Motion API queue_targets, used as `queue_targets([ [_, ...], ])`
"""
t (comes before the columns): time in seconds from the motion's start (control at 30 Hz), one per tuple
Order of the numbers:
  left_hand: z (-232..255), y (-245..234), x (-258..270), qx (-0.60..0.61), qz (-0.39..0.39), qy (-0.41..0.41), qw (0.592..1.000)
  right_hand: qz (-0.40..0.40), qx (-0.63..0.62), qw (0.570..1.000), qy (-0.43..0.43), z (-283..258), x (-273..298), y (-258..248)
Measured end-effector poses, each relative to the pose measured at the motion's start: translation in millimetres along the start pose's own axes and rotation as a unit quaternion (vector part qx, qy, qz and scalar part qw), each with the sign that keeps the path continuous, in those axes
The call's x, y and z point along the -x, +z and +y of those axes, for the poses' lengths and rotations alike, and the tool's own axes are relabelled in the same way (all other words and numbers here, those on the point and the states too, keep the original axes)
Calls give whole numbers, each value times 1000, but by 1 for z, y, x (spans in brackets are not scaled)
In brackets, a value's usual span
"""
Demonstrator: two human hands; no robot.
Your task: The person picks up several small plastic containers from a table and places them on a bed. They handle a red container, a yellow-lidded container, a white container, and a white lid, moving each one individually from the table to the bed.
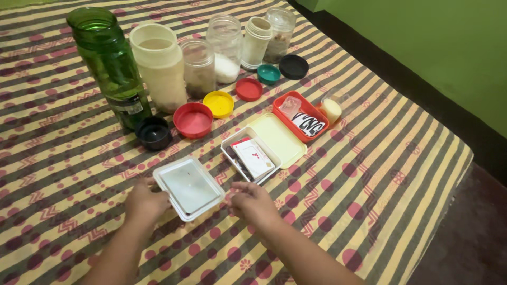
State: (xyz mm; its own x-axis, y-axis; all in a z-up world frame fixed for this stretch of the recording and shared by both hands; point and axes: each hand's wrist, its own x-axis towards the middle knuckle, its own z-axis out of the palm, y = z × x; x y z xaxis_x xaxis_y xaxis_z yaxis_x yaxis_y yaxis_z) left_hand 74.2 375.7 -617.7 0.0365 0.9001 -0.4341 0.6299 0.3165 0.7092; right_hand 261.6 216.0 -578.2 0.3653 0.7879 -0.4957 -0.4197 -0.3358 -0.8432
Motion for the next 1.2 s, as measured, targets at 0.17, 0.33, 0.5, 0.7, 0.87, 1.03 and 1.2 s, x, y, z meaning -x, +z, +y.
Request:
queue_targets([
  [0.17, 3, 33, -7, -55, 33, 53, 997, 17, 42, 998, 33, 8, -11, -12],
  [0.33, 14, 55, -13, -39, 27, 48, 998, 24, 60, 996, 59, 16, -27, -28],
  [0.5, 36, 63, 1, -102, 26, 97, 990, -47, 38, 997, 47, 19, -32, -41],
  [0.7, 65, 51, 36, -135, -67, 5, 989, 5, 53, 993, 101, 10, -26, -38],
  [0.87, 60, 55, 40, -129, -23, 50, 990, 11, 59, 991, 118, 5, -18, -37],
  [1.03, 36, 71, 16, -143, -25, 52, 988, 40, 25, 987, 156, 3, -18, -40],
  [1.2, 25, 73, 14, -131, 53, 189, 972, 23, -58, 984, 165, 3, -30, -47],
])
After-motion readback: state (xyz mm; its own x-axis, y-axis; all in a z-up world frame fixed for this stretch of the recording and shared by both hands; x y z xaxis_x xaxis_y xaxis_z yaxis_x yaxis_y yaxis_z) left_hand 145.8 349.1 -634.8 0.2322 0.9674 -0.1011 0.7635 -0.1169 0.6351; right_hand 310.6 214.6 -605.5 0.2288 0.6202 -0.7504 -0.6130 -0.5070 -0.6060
